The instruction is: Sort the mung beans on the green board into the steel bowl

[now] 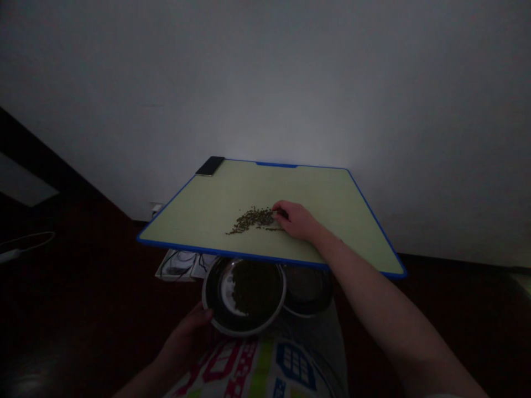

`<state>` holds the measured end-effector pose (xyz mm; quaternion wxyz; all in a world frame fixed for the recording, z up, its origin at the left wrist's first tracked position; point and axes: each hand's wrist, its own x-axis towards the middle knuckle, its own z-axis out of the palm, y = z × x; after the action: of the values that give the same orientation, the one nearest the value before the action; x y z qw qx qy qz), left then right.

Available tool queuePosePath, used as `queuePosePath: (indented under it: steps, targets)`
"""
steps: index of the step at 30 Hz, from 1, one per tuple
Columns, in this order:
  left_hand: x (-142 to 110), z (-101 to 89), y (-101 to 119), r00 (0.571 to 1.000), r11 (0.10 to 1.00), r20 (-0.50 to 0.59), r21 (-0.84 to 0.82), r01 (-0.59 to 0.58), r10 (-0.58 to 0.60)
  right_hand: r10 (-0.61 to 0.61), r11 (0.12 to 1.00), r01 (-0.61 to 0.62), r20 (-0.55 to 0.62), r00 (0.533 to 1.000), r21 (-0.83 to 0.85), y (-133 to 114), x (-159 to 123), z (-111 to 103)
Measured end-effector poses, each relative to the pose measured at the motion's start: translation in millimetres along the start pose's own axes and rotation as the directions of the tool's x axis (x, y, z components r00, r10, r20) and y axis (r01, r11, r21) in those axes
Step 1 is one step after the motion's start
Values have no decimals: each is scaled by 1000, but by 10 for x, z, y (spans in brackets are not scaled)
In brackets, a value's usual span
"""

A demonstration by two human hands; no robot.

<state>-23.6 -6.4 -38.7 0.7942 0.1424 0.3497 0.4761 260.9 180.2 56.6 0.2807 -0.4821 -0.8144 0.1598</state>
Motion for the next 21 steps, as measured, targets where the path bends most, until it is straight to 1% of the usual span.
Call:
queuePosePath:
  steps: [6,11,16,21]
  targets:
    - [-28,72,39,1000,1000,19,10,16,-16,4,1000,-4,-17,1000,-26,38,-10,-9]
    - [-12,29,-4,1000,1000,21,-18,-13,13,-3,1000,3,-31,1000,-19,70,6,10]
    - [-32,48,22,1000,1000,-4,-1,18,-18,-17,1000,17,-16,1000,9,70,26,20]
    - [-42,74,46,1000,1000,4,12,18,-18,-33,999,33,3,999,30,52,14,6]
